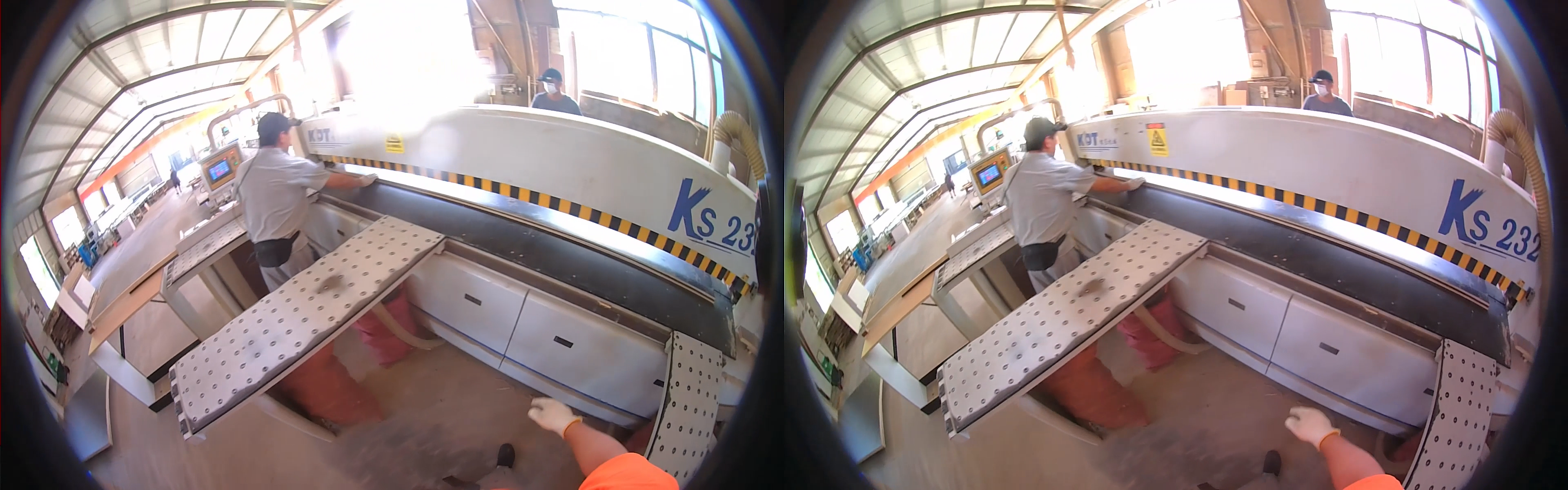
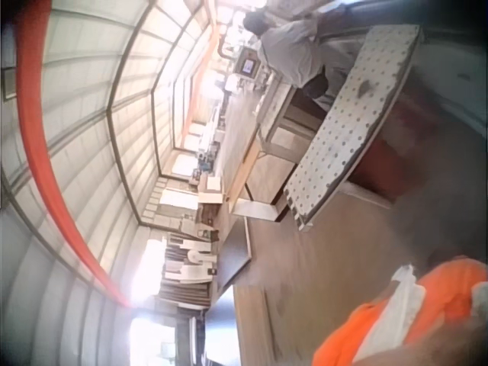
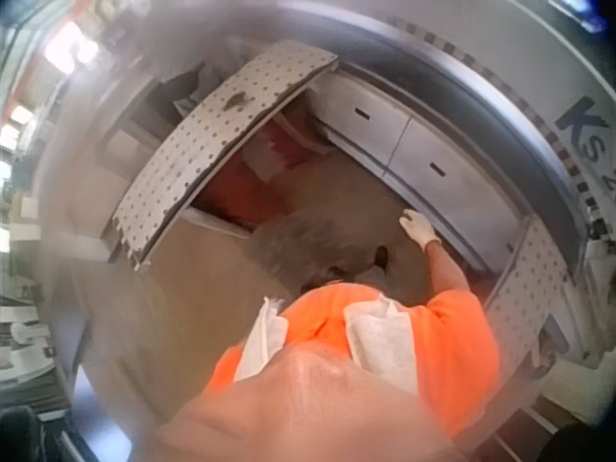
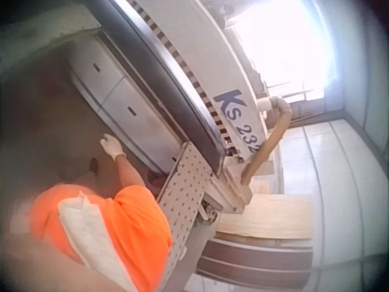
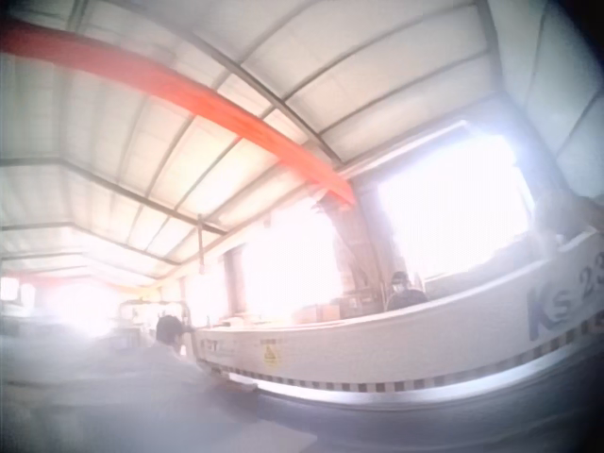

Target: The person removes a cut wooden board from a machine with a coworker and stacks it onto a pile. Then, the person and the coworker pick up another large wooden board, carry it to the machine, align it, and push it inside.

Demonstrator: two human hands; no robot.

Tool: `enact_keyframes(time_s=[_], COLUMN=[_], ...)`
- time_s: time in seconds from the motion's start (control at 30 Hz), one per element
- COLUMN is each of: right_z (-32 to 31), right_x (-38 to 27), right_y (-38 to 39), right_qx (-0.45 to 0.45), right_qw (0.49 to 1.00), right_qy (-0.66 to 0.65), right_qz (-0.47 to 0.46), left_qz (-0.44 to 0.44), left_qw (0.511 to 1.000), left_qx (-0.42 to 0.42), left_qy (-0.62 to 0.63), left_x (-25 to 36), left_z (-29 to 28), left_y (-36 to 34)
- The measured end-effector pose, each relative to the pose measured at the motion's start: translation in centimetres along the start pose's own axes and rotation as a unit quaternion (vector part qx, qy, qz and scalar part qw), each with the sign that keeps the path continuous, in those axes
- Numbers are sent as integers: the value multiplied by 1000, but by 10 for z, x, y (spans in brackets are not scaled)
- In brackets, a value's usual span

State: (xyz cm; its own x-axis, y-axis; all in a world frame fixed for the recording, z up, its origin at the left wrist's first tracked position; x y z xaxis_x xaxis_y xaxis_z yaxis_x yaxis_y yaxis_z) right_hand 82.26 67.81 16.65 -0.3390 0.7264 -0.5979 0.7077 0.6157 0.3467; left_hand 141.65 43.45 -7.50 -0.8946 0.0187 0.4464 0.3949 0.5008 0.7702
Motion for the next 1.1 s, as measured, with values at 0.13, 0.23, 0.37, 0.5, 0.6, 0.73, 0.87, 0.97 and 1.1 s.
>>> enact_keyframes(time_s=[0.13, 0.23, 0.37, 0.5, 0.6, 0.73, 0.87, 0.97, 1.1], right_z=[-124, -214, -297, -364, -381, -395, -379, -357, -341], right_x=[67, 120, 142, 227, 229, 224, 241, 256, 261], right_y=[-75, -137, -218, -298, -337, -369, -384, -386, -371], right_qx=[200, 298, 346, 376, 331, 312, 299, 225, 251], right_qw=[980, 954, 935, 923, 937, 937, 934, 955, 957], right_qy=[-13, 5, 23, 72, 110, 157, 195, 193, 139], right_qz=[9, -41, -73, -38, -7, 15, 1, -20, -36], left_qz=[158, 97, 27, 146, 154, 127, 142, 159, 171], left_qw=[923, 963, 998, 980, 980, 975, 966, 959, 968], left_qx=[-83, -98, -21, 11, 25, 70, 76, 91, 77], left_qy=[-340, -231, -54, -135, -122, -170, -201, -217, -169], left_x=[88, 187, 322, 368, 358, 359, 321, 313, 338], left_z=[29, 52, 82, 101, 108, 109, 130, 143, 143], left_y=[-8, 13, 53, 26, 24, 38, 24, 10, -2])
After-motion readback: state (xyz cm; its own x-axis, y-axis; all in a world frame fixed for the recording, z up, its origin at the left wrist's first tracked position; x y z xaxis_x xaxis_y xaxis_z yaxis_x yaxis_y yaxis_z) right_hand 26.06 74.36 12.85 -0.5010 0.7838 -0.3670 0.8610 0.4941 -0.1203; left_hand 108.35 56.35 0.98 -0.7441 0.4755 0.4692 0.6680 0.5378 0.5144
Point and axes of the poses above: each hand's wrist, its own y-axis away from the middle knuckle, its own z-axis out of the palm, x = y × z, the point moved 2 cm from there along -y, towards the middle knuckle, and after that the axes turned 8 degrees about -y, right-handed, at the moved point
